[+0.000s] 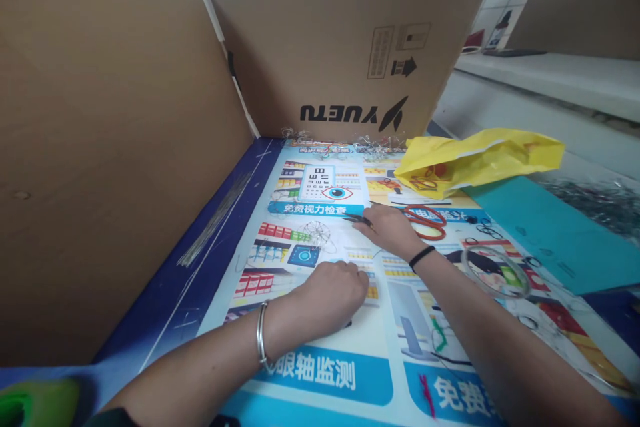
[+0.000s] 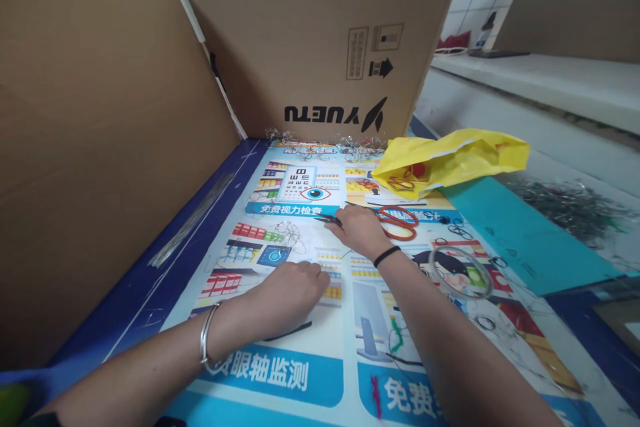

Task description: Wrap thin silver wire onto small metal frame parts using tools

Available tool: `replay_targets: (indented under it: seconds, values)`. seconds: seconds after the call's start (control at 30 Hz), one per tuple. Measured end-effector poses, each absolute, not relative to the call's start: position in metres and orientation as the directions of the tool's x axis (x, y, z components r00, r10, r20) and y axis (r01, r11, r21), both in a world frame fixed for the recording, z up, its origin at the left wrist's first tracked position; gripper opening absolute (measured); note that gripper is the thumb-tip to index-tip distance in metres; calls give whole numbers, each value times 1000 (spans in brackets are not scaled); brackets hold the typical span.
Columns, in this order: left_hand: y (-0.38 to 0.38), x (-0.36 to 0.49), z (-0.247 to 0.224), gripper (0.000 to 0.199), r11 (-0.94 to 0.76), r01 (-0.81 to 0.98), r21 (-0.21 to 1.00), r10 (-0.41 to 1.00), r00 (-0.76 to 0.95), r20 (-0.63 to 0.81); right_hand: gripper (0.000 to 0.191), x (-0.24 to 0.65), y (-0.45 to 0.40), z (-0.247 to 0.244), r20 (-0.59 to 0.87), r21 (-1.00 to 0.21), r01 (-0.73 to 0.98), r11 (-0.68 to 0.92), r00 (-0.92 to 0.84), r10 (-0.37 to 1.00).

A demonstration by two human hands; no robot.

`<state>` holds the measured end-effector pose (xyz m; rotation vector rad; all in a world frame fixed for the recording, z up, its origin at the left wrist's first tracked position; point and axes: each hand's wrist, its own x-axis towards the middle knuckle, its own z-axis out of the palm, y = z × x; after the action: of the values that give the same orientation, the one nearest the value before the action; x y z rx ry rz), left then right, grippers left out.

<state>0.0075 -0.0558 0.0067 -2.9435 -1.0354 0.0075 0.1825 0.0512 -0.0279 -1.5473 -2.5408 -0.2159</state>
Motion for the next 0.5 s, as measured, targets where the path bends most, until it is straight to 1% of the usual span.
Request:
replay_targets:
  seconds: [0.1,0.17,0.33,0.5]
  values:
    - [-54,2,11,11,-820,572,-19,572,820,-1,39,183,52,-28,215,37,887,461,-458,863]
    - [-52,-2,14,13,-841,541,-16,541,841,-15,38,183,52,-28,212,33,888,459,-455,865]
    - [-50,-6,15,17,-838,544,-50,546,837,-41,39,182,52,-26,178,26,895,445,-442,879]
    - [-49,-5,11,18,-830,556,-37,557,828,-70,40,181,51,-26,175,17,896,444,-440,881]
